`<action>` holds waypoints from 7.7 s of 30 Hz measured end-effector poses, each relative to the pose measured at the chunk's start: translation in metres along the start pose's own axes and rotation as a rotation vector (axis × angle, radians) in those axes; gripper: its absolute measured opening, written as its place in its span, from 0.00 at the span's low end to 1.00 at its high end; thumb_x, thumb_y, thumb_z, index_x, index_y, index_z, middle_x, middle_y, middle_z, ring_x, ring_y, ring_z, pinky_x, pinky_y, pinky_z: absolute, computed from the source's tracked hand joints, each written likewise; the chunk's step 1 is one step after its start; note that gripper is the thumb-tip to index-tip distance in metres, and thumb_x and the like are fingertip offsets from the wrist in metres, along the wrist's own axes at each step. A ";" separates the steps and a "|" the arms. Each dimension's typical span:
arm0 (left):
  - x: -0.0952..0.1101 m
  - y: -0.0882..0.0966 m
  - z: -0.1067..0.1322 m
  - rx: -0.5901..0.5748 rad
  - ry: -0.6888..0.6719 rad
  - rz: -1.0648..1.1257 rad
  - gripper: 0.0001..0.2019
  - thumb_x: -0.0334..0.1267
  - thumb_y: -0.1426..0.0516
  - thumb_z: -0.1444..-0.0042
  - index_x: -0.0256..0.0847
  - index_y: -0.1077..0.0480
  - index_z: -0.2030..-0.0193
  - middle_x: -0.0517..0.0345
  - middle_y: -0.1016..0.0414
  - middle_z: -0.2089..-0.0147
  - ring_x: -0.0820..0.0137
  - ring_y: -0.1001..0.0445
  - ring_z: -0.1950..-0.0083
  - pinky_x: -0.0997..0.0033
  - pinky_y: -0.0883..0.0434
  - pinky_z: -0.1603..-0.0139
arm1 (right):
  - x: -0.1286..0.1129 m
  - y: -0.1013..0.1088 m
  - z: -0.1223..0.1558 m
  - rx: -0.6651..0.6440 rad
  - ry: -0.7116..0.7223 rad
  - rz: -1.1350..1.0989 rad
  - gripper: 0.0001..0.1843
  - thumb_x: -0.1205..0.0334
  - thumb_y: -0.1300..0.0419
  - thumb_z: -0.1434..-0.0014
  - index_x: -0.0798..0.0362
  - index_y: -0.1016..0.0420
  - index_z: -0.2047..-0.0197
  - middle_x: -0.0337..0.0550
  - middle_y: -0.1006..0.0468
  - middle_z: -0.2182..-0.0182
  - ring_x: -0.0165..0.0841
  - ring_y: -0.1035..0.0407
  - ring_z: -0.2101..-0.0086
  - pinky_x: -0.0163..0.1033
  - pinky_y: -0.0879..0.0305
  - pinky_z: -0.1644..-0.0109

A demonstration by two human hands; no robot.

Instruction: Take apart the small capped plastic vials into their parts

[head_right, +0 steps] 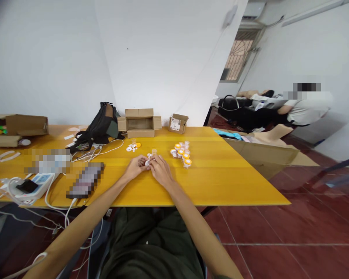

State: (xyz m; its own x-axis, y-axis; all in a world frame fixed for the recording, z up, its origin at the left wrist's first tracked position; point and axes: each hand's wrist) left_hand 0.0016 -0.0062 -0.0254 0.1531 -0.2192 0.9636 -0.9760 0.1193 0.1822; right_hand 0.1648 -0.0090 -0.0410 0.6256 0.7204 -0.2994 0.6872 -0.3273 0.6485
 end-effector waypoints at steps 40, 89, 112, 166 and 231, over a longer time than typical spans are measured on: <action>0.004 0.007 -0.004 0.187 0.088 0.150 0.07 0.36 0.33 0.57 0.40 0.26 0.74 0.58 0.21 0.74 0.69 0.23 0.70 0.71 0.24 0.65 | -0.003 0.002 -0.003 0.005 -0.082 -0.048 0.08 0.68 0.45 0.38 0.48 0.25 0.60 0.47 0.24 0.58 0.43 0.30 0.54 0.52 0.31 0.47; 0.014 0.006 0.002 -0.037 0.172 0.386 0.16 0.40 0.27 0.65 0.38 0.24 0.70 0.57 0.19 0.69 0.69 0.22 0.67 0.66 0.23 0.54 | -0.004 0.004 -0.003 0.036 -0.227 -0.379 0.07 0.63 0.41 0.40 0.47 0.28 0.56 0.43 0.19 0.60 0.37 0.23 0.63 0.44 0.25 0.55; 0.010 0.013 -0.004 0.299 0.097 0.316 0.14 0.35 0.29 0.65 0.39 0.29 0.73 0.61 0.23 0.74 0.69 0.23 0.69 0.67 0.25 0.59 | -0.015 0.014 -0.002 -0.248 0.152 0.003 0.04 0.64 0.41 0.36 0.48 0.25 0.61 0.45 0.22 0.63 0.38 0.29 0.58 0.43 0.32 0.53; 0.015 0.002 0.002 0.004 -0.011 0.192 0.13 0.44 0.28 0.61 0.39 0.23 0.74 0.58 0.20 0.72 0.69 0.25 0.70 0.70 0.27 0.63 | -0.010 0.008 -0.002 0.004 -0.088 -0.078 0.12 0.68 0.46 0.36 0.46 0.24 0.54 0.46 0.22 0.61 0.41 0.26 0.58 0.45 0.27 0.53; 0.008 0.009 -0.003 0.019 -0.142 -0.634 0.05 0.29 0.41 0.47 0.42 0.23 0.67 0.57 0.24 0.63 0.64 0.27 0.55 0.61 0.30 0.46 | -0.021 0.018 -0.009 -0.264 -0.282 0.143 0.16 0.69 0.41 0.43 0.45 0.16 0.56 0.47 0.22 0.58 0.42 0.33 0.54 0.46 0.43 0.51</action>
State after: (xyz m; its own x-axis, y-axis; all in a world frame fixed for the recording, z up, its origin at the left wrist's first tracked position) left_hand -0.0051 -0.0044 -0.0154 0.6799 -0.3676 0.6345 -0.7056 -0.0920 0.7027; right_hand 0.1611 -0.0246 -0.0170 0.8098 0.4712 -0.3496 0.4909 -0.2176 0.8436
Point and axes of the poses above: each hand's wrist, its own z-axis away from the middle knuckle, its own y-axis out of the back of the hand, x = y × z
